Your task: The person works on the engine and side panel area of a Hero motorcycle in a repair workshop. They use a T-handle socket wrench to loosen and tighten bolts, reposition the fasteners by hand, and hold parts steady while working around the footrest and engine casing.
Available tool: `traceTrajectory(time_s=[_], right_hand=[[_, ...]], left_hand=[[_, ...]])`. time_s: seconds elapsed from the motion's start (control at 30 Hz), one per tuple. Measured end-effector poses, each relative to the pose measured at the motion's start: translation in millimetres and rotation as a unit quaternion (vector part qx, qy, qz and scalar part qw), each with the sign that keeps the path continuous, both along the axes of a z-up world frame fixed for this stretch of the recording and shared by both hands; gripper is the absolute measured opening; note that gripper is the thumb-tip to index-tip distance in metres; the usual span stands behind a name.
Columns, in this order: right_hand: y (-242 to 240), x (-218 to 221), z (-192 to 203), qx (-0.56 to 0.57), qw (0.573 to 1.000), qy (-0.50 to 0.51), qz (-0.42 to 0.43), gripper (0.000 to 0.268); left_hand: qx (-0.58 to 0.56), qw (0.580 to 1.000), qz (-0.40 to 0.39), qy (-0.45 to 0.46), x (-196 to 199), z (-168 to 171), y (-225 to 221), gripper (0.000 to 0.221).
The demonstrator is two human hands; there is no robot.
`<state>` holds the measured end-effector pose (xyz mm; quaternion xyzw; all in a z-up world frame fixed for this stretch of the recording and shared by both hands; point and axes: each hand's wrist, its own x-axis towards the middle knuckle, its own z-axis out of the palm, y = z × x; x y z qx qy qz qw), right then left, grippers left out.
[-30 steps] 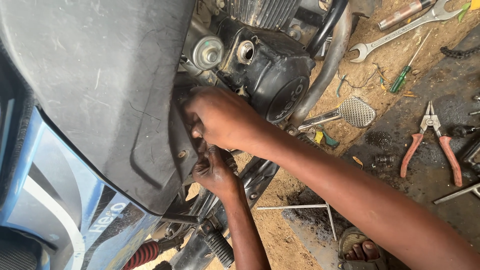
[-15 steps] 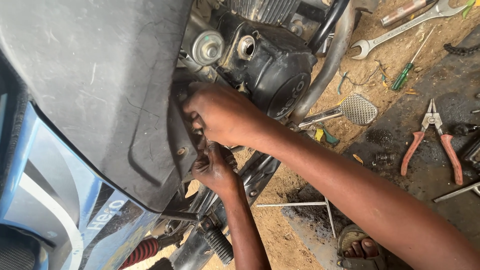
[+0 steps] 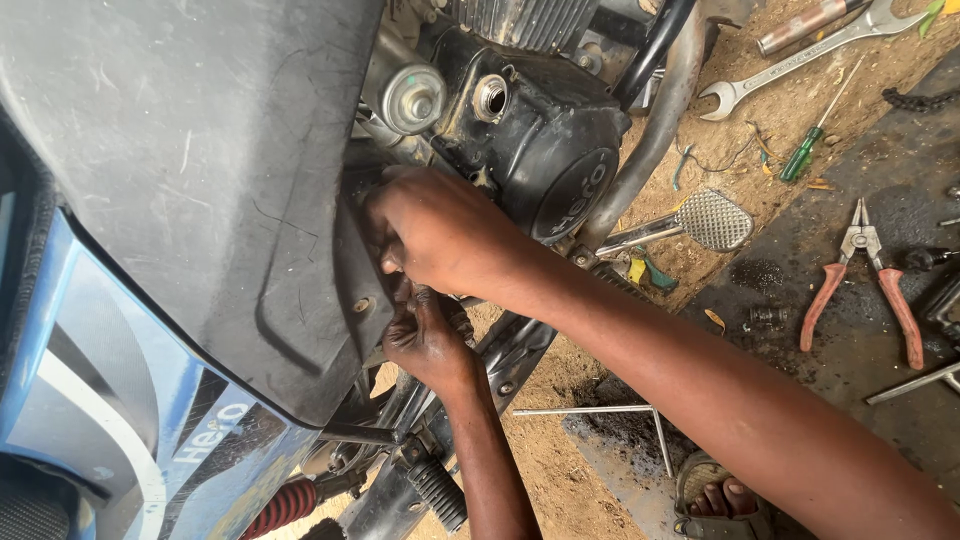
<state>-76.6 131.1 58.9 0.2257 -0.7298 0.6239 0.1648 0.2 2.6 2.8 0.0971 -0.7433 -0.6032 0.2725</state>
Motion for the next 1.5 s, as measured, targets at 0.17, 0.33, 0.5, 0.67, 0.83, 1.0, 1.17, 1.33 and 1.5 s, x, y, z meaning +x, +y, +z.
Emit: traceTrajectory(time_s=[0.17,0.33,0.5,0.67,0.83,1.0,1.17,1.33,1.5], right_hand=[[-4.8,-3.0,-8.9,0.030,0.998,-0.022,0.040,0.006],[3.1,0.9,5.6,0.027,0.997,-0.050,0.041,0.015],[-0.3,-0.8,1.4,0.078,0.989,-0.103,0.072,0.006],[6.8,2.9,13.1,0.009,0.995,-0.086,0.045,0.012],[-3.8,0.2,-5.6,0.026,0.998,-0.041,0.047,0.012],[1.0,2.1,5.2,0.036,0.998,-0.047,0.012,0.020],[-5.8,-3.3,-10.5,0.051,0.996,-0.046,0.053,0.007],[0.2,1.5,2.2,0.030,0.998,-0.058,0.015,0.019],[1.9,1.0,6.6,0.072,0.989,-0.114,0.068,0.003]], left_hand=[[0.001,1.000,-0.015,0.015,1.7,-7.4,-8.4,0.009],[0.005,1.000,-0.002,-0.005,1.1,0.1,-1.1,0.008],[0.006,1.000,-0.014,0.005,0.8,0.0,-2.6,0.008],[0.006,1.000,-0.001,-0.001,1.6,-0.1,-1.5,0.012],[-0.001,1.000,-0.010,0.009,1.8,0.7,-1.6,0.012],[0.001,1.000,-0.004,0.005,0.5,-1.7,-1.5,0.011],[0.014,1.000,-0.016,0.013,2.3,1.5,-0.2,0.010],[0.008,1.000,0.005,-0.006,1.1,4.1,4.2,0.011],[-0.005,1.000,-0.009,0.010,0.7,-1.3,-3.1,0.011]])
